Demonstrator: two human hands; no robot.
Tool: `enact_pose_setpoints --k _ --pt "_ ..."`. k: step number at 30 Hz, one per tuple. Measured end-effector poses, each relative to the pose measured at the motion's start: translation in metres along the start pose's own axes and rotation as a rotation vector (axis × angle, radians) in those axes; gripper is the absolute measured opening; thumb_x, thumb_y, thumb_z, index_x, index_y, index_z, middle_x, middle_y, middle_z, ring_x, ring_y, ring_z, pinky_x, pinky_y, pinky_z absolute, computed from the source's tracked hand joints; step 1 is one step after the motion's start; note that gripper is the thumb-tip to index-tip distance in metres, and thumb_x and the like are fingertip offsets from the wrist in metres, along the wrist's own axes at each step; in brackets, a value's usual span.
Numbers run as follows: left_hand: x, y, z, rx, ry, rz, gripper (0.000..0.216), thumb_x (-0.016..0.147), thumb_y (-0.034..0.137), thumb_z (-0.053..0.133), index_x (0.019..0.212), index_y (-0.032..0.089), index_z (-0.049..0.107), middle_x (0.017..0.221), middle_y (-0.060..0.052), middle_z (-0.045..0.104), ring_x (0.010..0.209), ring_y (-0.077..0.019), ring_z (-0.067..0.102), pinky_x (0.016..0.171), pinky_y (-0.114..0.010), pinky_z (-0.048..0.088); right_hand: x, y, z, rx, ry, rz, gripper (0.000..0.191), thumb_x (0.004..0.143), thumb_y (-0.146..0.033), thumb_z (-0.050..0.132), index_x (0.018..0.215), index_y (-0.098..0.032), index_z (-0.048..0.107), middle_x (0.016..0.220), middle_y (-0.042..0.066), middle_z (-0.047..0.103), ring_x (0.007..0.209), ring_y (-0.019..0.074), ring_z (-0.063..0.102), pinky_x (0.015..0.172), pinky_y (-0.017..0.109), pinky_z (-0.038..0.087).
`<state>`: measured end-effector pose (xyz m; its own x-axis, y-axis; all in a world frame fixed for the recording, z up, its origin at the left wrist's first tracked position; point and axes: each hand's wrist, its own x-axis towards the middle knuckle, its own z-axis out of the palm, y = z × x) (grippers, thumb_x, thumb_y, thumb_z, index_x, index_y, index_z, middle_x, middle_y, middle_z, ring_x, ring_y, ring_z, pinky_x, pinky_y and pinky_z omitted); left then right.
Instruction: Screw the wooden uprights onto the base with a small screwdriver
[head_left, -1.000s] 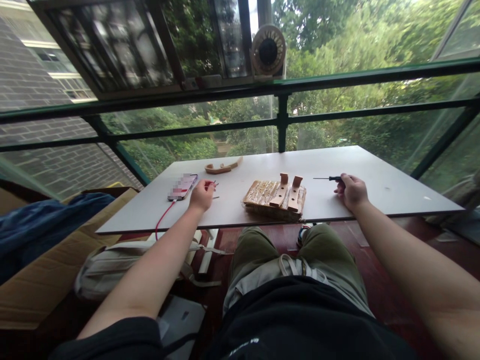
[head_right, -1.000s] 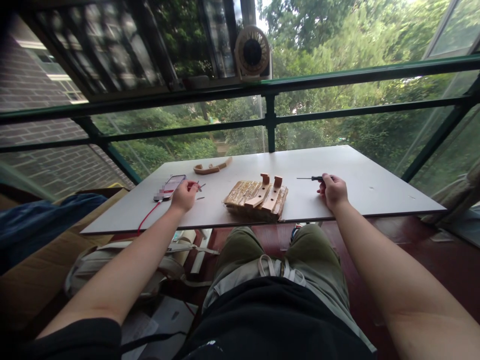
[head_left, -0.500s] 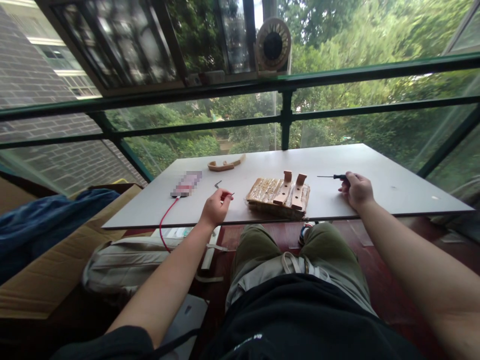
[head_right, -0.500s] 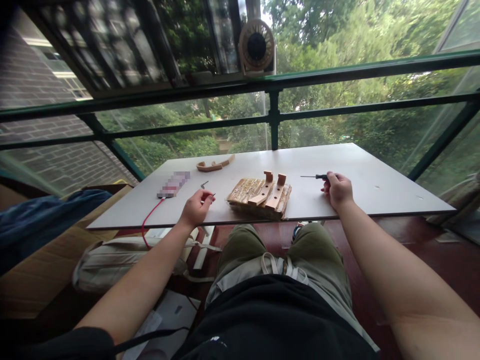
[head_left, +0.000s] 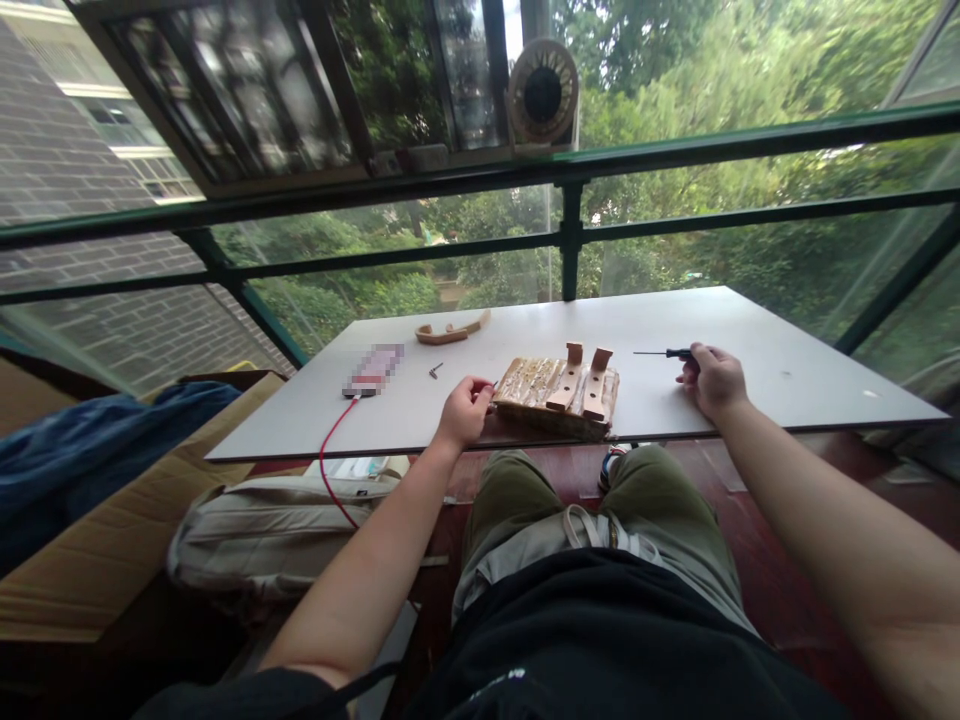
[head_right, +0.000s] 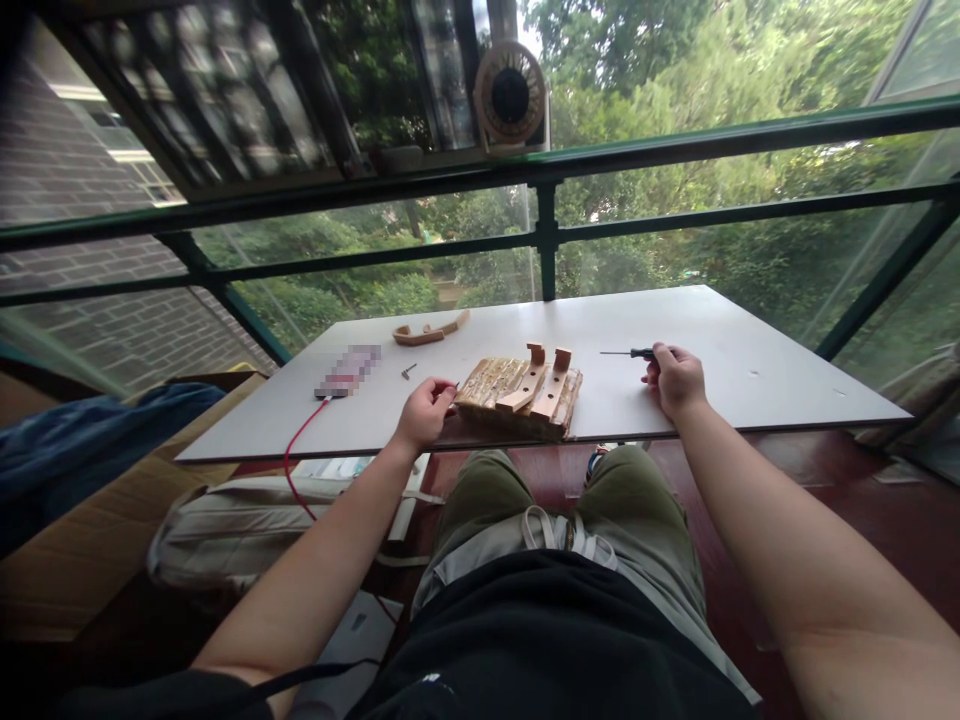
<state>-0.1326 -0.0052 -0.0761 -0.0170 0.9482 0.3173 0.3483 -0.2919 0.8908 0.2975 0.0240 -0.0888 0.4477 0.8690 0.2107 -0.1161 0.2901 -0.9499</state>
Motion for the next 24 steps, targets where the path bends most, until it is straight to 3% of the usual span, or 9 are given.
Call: enact_pose_setpoints --k 5,16,24 --pt "-0.017 0.01 0.012 0.107 0.083 0.053 0.028 0.086 0.043 0.056 0.093 0.017 0.063 0.085 -0.006 0.069 0.077 -0.0172 0.065 0.07 -0.029 0.053 0.0 -0.001 -0.001 0.003 0.0 -0.005 0.029 0.08 -0.045 0.066 0.072 -0.018 0.058 0.043 -0.003 0.048 0.036 0.0105 0.048 0.029 0.019 0.036" --pt "-0.031 0.022 0.019 0.132 0.039 0.12 0.023 0.089 0.039 0.054 0.093 0.017 0.063 0.088 -0.006 0.069 0.083 -0.0178 0.065 0.08 -0.031 0.052 -0.003 -0.005 0.0 0.009 -0.01 0.016 0.03 0.08 -0.046 0.066 0.074 -0.017 0.06 0.044 -0.003 0.048 0.036 0.0105 0.047 0.028 0.019 0.033" --pt "-0.031 0.02 0.017 0.066 0.052 0.093 0.025 0.086 0.041 0.057 0.094 0.018 0.063 0.087 -0.005 0.069 0.08 -0.0173 0.066 0.077 -0.031 0.054 -0.004 -0.008 -0.001 0.012 -0.014 0.026 0.03 0.08 -0.045 0.065 0.073 -0.017 0.061 0.044 -0.003 0.048 0.037 0.0107 0.048 0.029 0.019 0.034"
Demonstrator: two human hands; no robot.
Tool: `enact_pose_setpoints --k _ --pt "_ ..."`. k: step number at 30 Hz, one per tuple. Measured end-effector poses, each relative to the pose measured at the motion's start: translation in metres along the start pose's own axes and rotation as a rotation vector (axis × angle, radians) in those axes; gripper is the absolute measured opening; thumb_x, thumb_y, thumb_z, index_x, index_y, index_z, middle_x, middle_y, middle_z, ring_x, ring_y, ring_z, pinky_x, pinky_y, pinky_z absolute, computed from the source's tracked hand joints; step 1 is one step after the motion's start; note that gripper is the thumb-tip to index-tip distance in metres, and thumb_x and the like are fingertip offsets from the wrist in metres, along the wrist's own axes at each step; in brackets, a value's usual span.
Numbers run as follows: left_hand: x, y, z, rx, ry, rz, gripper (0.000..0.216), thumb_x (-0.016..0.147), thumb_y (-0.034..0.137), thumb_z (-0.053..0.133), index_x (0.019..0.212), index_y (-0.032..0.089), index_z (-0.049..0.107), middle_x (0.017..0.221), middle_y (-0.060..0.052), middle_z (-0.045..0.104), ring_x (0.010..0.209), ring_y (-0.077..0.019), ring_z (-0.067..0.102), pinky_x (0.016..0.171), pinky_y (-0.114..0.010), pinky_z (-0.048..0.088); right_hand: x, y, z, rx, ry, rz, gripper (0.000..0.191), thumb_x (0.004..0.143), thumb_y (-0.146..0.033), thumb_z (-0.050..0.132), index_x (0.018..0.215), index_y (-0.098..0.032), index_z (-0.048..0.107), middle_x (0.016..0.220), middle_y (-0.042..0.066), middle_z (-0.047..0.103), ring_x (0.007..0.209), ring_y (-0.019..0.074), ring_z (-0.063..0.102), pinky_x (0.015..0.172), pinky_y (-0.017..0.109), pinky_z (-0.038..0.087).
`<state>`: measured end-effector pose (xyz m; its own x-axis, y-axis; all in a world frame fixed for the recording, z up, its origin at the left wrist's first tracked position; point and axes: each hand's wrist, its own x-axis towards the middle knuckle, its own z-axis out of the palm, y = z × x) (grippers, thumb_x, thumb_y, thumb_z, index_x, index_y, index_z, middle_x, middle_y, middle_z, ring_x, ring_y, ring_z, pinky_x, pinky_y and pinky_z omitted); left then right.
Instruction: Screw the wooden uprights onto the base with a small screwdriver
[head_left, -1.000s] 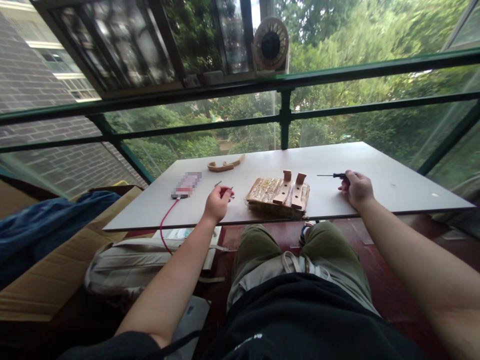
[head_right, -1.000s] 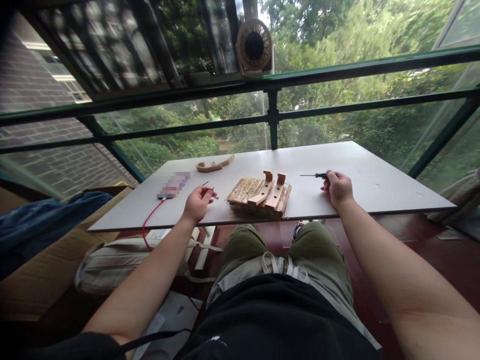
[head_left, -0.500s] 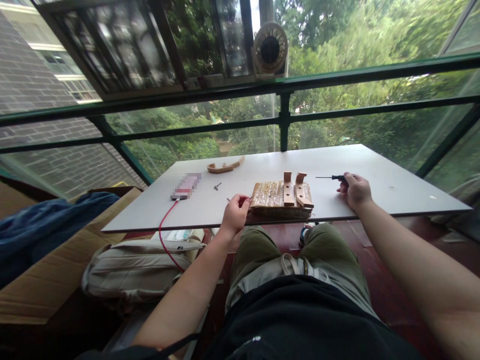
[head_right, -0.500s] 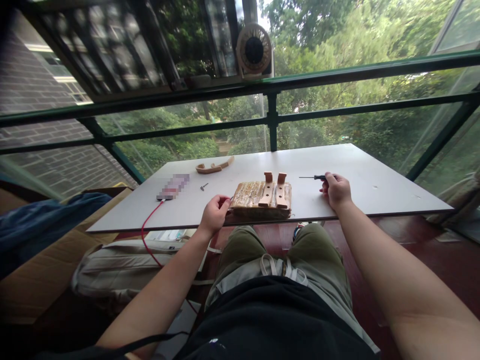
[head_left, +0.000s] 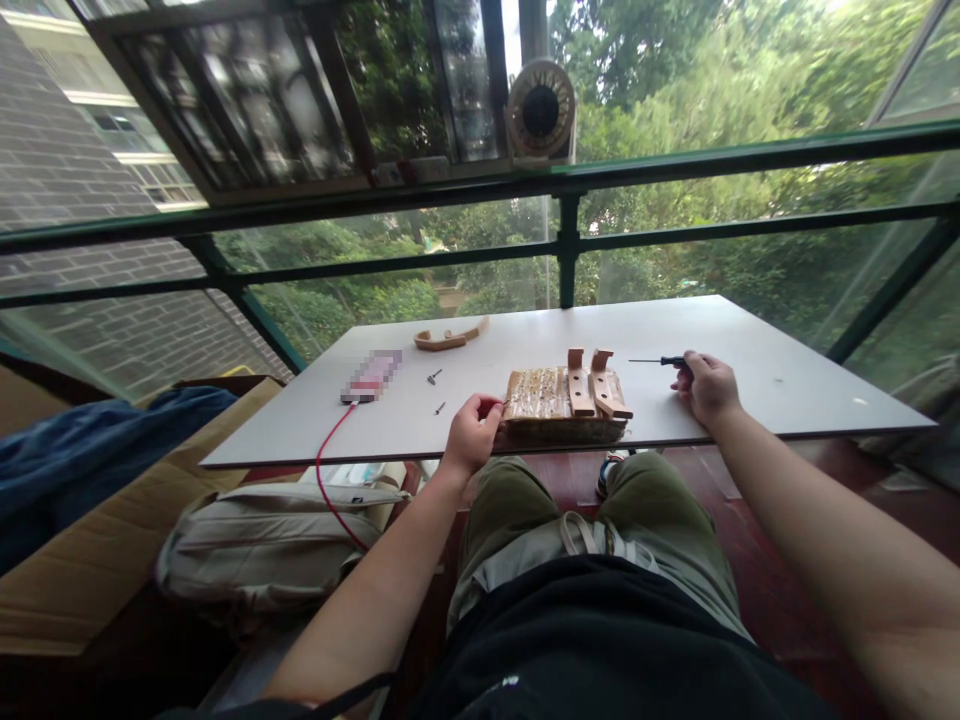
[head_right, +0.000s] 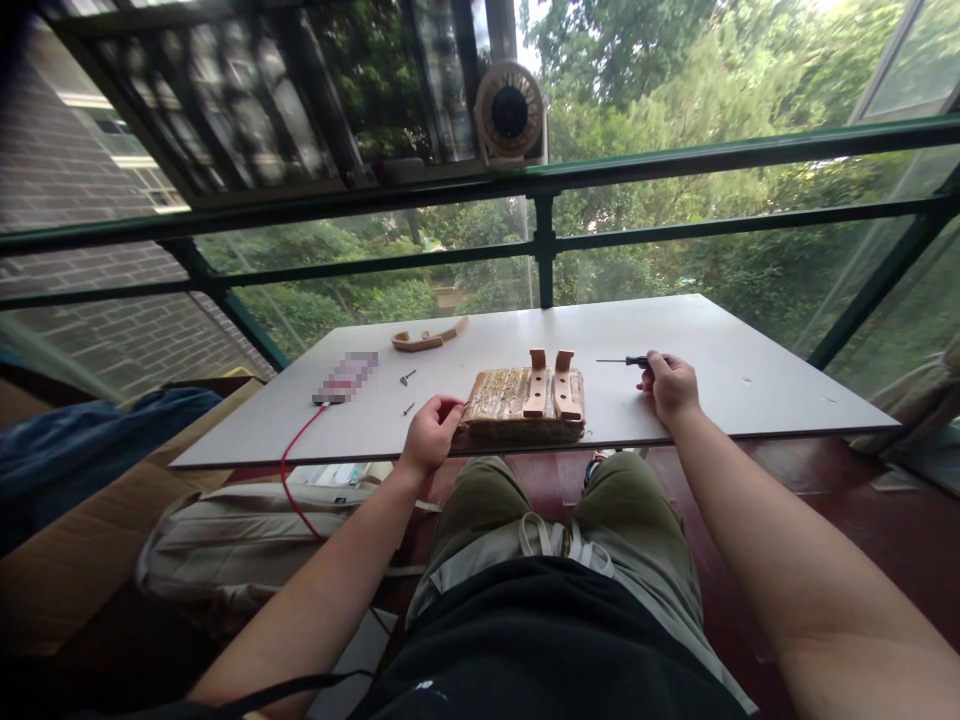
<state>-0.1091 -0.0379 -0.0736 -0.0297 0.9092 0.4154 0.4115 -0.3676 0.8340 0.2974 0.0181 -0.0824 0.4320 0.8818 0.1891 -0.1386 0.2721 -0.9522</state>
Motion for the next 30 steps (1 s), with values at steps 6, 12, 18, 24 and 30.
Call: enact_pose_setpoints --k 6,12,18,24,30 --pt "0.015 0.02 0.001 0.001 0.075 0.037 0.025 0.084 0.04 0.061 0.093 0.017 0.065 0.09 -0.007 0.071 0.082 -0.0173 0.067 0.075 -0.03 0.056 0.003 0.0 -0.004 -0.004 0.004 -0.022 0.03 0.079 -0.046 0.067 0.073 -0.018 0.058 0.045 -0.003 0.048 0.037 0.0096 0.047 0.03 0.018 0.036" --pt "0.04 0.068 0.031 0.052 -0.143 0.28 0.022 0.086 0.037 0.061 0.095 0.019 0.072 0.096 -0.006 0.072 0.084 -0.0164 0.068 0.075 -0.027 0.057 0.006 -0.001 -0.009 -0.002 -0.005 -0.027 0.031 0.079 -0.047 0.066 0.073 -0.017 0.059 0.046 -0.003 0.048 0.038 0.0093 0.048 0.03 0.017 0.036" --pt "0.074 0.081 0.074 0.216 -0.28 0.47 0.016 0.085 0.023 0.062 0.092 0.02 0.075 0.094 -0.007 0.073 0.089 -0.0184 0.068 0.087 -0.032 0.055 0.01 0.0 -0.014 0.013 0.0 -0.04 0.031 0.081 -0.046 0.065 0.073 -0.017 0.058 0.045 -0.004 0.048 0.036 0.0077 0.045 0.034 0.018 0.041" --pt "0.08 0.086 0.091 0.13 -0.318 0.393 0.017 0.085 0.024 0.062 0.097 0.02 0.072 0.095 -0.006 0.075 0.081 -0.0173 0.071 0.081 -0.031 0.057 0.01 -0.003 -0.016 0.031 -0.01 -0.046 0.031 0.08 -0.046 0.066 0.072 -0.018 0.057 0.044 -0.004 0.047 0.036 0.0075 0.043 0.036 0.019 0.042" --pt "0.074 0.087 0.094 0.19 -0.31 0.444 0.013 0.083 0.023 0.063 0.094 0.021 0.072 0.094 -0.004 0.075 0.083 -0.0179 0.071 0.08 -0.03 0.056 0.009 -0.005 -0.016 0.034 -0.009 -0.058 0.031 0.08 -0.046 0.066 0.071 -0.018 0.057 0.044 -0.004 0.048 0.037 0.0083 0.045 0.035 0.019 0.042"
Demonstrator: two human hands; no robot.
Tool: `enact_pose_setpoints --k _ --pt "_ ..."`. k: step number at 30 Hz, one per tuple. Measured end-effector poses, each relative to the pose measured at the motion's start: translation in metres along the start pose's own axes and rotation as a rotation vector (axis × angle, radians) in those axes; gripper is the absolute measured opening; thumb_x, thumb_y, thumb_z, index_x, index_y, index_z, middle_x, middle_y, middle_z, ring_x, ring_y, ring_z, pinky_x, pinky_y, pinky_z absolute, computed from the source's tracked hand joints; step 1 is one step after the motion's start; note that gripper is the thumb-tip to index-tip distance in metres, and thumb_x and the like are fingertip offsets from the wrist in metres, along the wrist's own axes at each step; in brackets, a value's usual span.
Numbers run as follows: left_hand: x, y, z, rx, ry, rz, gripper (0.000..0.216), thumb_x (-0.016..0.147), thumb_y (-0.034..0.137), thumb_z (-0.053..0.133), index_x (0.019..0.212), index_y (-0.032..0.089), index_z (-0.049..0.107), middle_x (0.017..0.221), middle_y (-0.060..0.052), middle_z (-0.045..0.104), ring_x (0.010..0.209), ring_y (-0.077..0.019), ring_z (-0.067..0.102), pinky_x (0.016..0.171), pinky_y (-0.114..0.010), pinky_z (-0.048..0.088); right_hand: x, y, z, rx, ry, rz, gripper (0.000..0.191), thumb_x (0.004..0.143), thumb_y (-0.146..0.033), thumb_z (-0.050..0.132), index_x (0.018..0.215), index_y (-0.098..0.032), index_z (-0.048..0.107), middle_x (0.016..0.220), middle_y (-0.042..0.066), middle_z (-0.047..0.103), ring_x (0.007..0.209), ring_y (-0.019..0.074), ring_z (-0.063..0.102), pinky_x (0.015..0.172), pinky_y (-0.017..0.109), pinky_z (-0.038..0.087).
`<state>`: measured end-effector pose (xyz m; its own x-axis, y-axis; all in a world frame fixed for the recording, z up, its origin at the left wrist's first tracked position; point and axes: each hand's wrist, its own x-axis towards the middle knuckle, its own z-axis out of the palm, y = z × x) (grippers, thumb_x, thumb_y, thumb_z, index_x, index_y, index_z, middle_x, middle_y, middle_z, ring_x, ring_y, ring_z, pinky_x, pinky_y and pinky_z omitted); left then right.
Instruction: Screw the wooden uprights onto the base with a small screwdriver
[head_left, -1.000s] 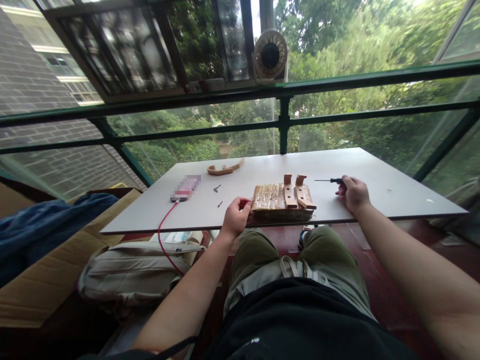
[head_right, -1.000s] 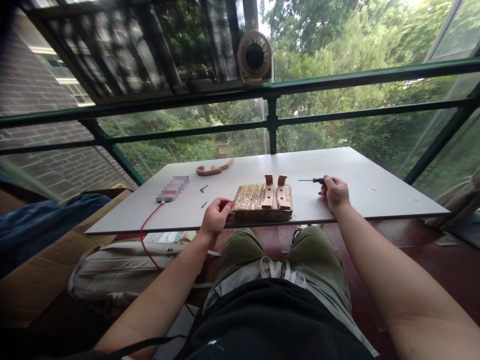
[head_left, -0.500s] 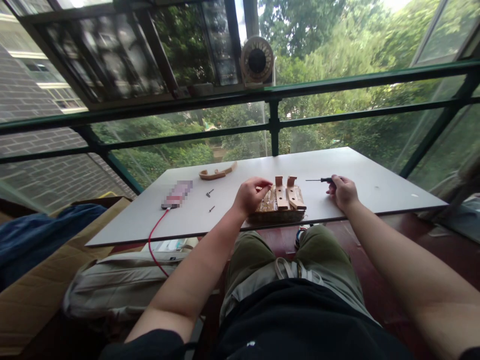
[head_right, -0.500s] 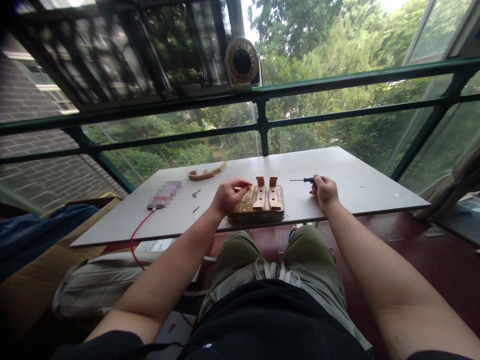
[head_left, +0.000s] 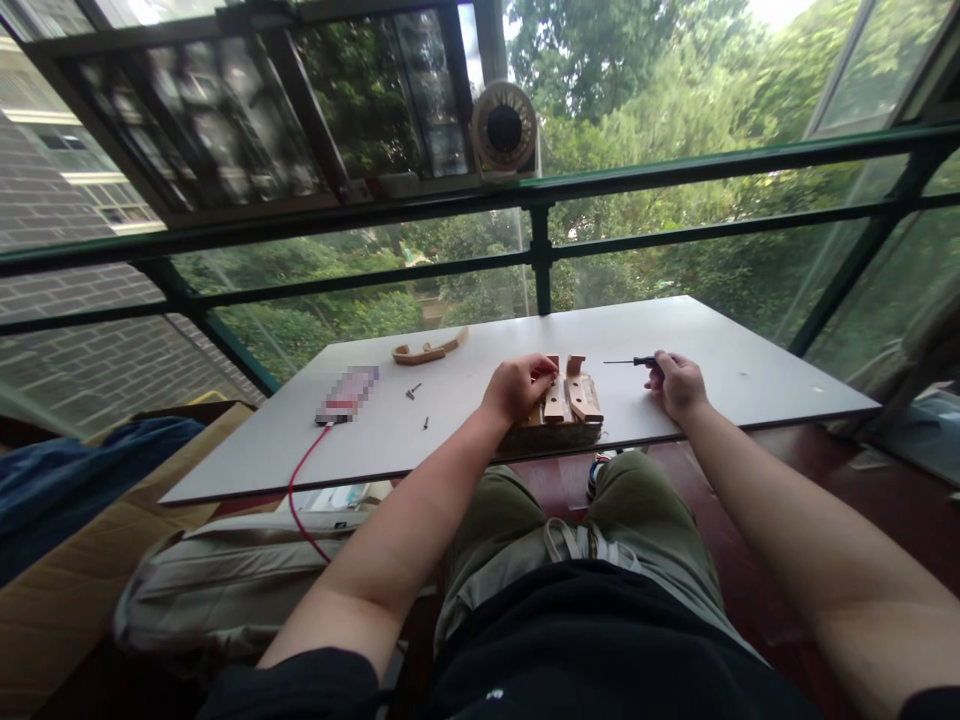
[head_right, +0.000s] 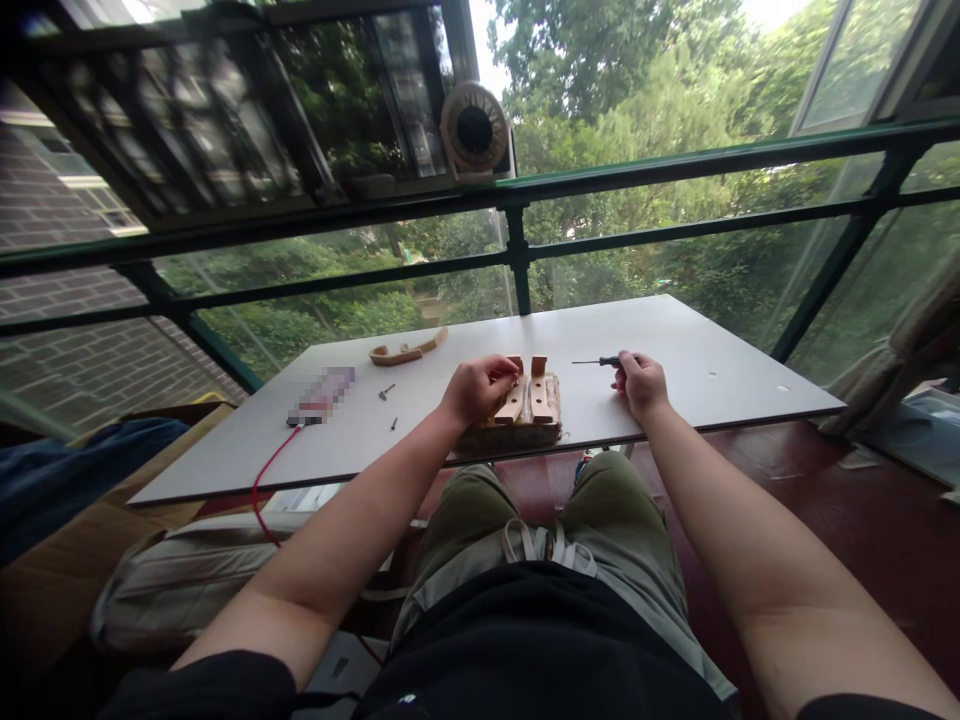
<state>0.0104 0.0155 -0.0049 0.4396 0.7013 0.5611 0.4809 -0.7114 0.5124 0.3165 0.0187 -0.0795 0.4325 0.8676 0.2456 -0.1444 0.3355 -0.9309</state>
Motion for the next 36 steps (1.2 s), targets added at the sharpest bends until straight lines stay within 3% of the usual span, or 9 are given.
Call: enact_pose_setpoints --k 6,22,36 --pt "-0.005 0.0 0.001 0.086 0.002 0.043 0.014 0.083 0.024 0.062 0.091 0.022 0.073 0.093 -0.005 0.075 0.085 -0.019 0.07 0.081 -0.03 0.054 0.0 0.002 0.001 -0.011 0.006 -0.006 0.03 0.08 -0.045 0.066 0.07 -0.018 0.056 0.044 -0.004 0.048 0.037 0.0083 0.045 0.036 0.019 0.043" --pt "-0.013 0.001 0.001 0.209 0.02 -0.023 0.015 0.084 0.028 0.061 0.094 0.025 0.072 0.092 -0.002 0.075 0.082 -0.0176 0.068 0.075 -0.026 0.053 -0.001 0.003 0.002 0.007 0.005 0.0 0.029 0.081 -0.043 0.065 0.071 -0.017 0.059 0.045 -0.003 0.049 0.037 0.0092 0.046 0.032 0.02 0.038" --pt "-0.011 -0.002 0.001 0.251 0.04 0.094 0.007 0.08 0.021 0.063 0.082 0.019 0.07 0.086 -0.004 0.073 0.079 -0.0171 0.065 0.075 -0.028 0.05 -0.003 0.003 0.003 0.01 0.0 -0.003 0.029 0.081 -0.043 0.066 0.071 -0.017 0.057 0.045 -0.004 0.048 0.037 0.0088 0.045 0.032 0.019 0.037"
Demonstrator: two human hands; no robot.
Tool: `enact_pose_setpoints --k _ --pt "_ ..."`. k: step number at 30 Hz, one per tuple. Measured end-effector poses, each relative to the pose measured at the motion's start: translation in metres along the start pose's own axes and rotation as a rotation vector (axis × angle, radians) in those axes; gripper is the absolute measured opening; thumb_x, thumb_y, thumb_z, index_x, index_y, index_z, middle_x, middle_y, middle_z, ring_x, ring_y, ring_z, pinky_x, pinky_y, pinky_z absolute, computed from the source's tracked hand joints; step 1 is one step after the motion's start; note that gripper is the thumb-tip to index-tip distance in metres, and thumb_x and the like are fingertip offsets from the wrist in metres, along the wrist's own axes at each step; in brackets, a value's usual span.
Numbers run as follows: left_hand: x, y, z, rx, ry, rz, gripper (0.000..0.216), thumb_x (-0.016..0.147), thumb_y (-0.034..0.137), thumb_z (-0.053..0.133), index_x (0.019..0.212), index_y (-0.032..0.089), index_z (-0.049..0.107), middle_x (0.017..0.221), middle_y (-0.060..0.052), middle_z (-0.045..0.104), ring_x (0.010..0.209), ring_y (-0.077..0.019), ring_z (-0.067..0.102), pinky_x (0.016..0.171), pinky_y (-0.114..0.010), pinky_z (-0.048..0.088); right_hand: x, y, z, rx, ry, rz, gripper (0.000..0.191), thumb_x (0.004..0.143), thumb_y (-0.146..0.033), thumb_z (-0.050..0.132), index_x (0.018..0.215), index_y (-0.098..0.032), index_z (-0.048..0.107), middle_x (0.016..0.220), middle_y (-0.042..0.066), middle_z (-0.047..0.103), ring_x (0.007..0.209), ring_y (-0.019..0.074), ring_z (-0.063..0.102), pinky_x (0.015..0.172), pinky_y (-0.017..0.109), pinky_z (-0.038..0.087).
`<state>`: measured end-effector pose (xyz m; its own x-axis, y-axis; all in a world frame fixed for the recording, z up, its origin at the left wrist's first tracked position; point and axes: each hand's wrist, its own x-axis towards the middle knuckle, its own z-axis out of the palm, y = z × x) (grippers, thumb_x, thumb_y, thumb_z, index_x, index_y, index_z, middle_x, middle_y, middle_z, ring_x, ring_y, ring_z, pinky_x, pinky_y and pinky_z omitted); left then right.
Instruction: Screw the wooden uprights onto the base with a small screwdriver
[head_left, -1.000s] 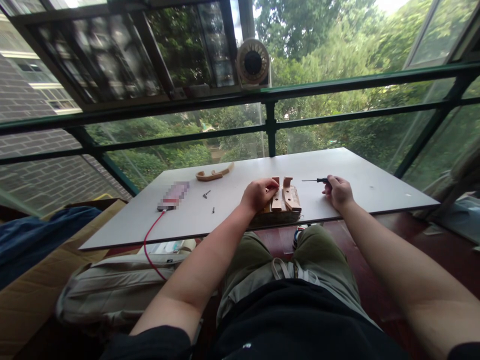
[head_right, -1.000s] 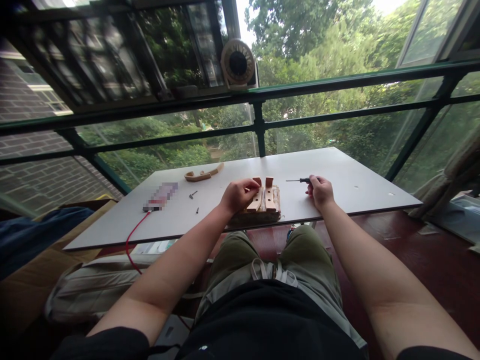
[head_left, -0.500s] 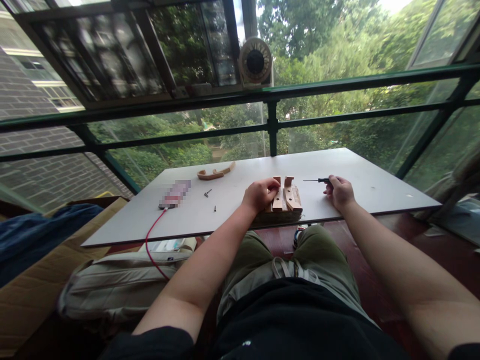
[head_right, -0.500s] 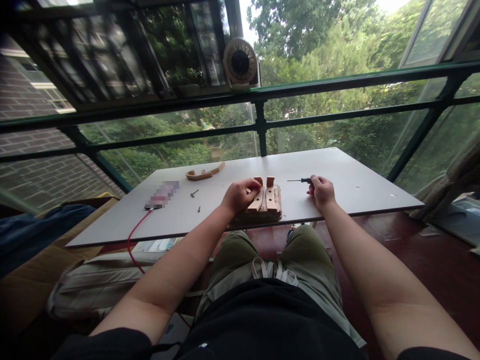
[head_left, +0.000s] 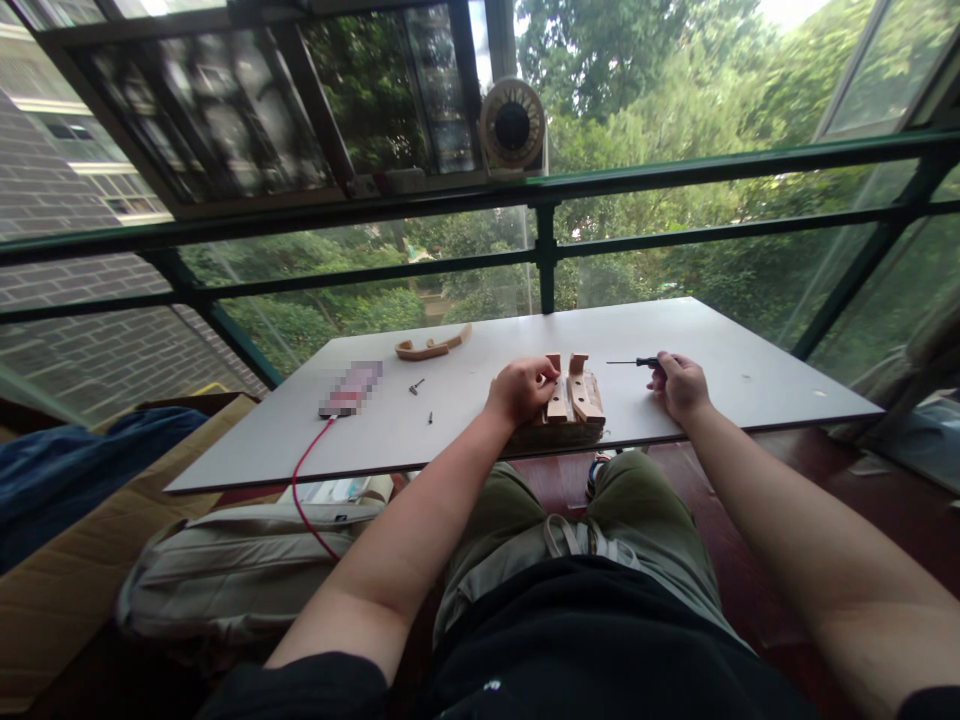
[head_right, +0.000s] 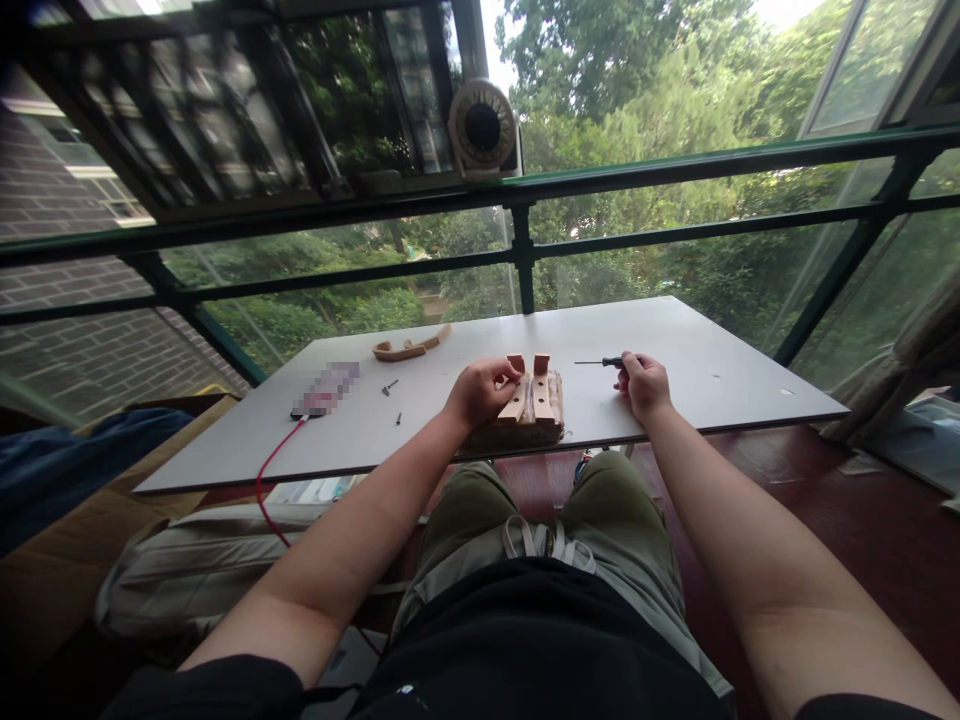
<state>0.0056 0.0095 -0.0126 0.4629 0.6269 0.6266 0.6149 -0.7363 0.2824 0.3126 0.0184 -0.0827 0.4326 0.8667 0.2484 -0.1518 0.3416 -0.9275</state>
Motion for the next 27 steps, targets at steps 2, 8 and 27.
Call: enact_pose_setpoints --k 2,8,27 --pt "0.0009 -0.0003 0.0 0.003 -0.014 0.009 0.007 0.08 0.021 0.063 0.081 0.019 0.07 0.085 -0.004 0.073 0.08 -0.0174 0.065 0.076 -0.028 0.05 -0.0009 -0.0005 0.0003 -0.005 0.0 0.002 0.029 0.081 -0.044 0.065 0.071 -0.017 0.058 0.045 -0.003 0.048 0.037 0.0088 0.045 0.032 0.019 0.037" --pt "0.0006 0.0023 -0.0022 0.005 -0.035 0.002 0.007 0.081 0.021 0.062 0.08 0.019 0.069 0.086 -0.004 0.073 0.081 -0.0178 0.065 0.076 -0.028 0.051 -0.0016 -0.0008 0.0004 -0.011 -0.001 0.007 0.029 0.081 -0.044 0.065 0.072 -0.017 0.058 0.046 -0.003 0.049 0.037 0.0095 0.047 0.03 0.019 0.034" --pt "-0.0024 0.0037 -0.0022 0.006 0.037 0.016 0.007 0.081 0.018 0.061 0.083 0.019 0.068 0.087 -0.005 0.072 0.082 -0.0175 0.065 0.079 -0.029 0.051 -0.0004 -0.0002 -0.0003 -0.01 -0.007 -0.013 0.031 0.081 -0.045 0.066 0.071 -0.017 0.058 0.045 -0.004 0.049 0.036 0.008 0.044 0.034 0.019 0.04"
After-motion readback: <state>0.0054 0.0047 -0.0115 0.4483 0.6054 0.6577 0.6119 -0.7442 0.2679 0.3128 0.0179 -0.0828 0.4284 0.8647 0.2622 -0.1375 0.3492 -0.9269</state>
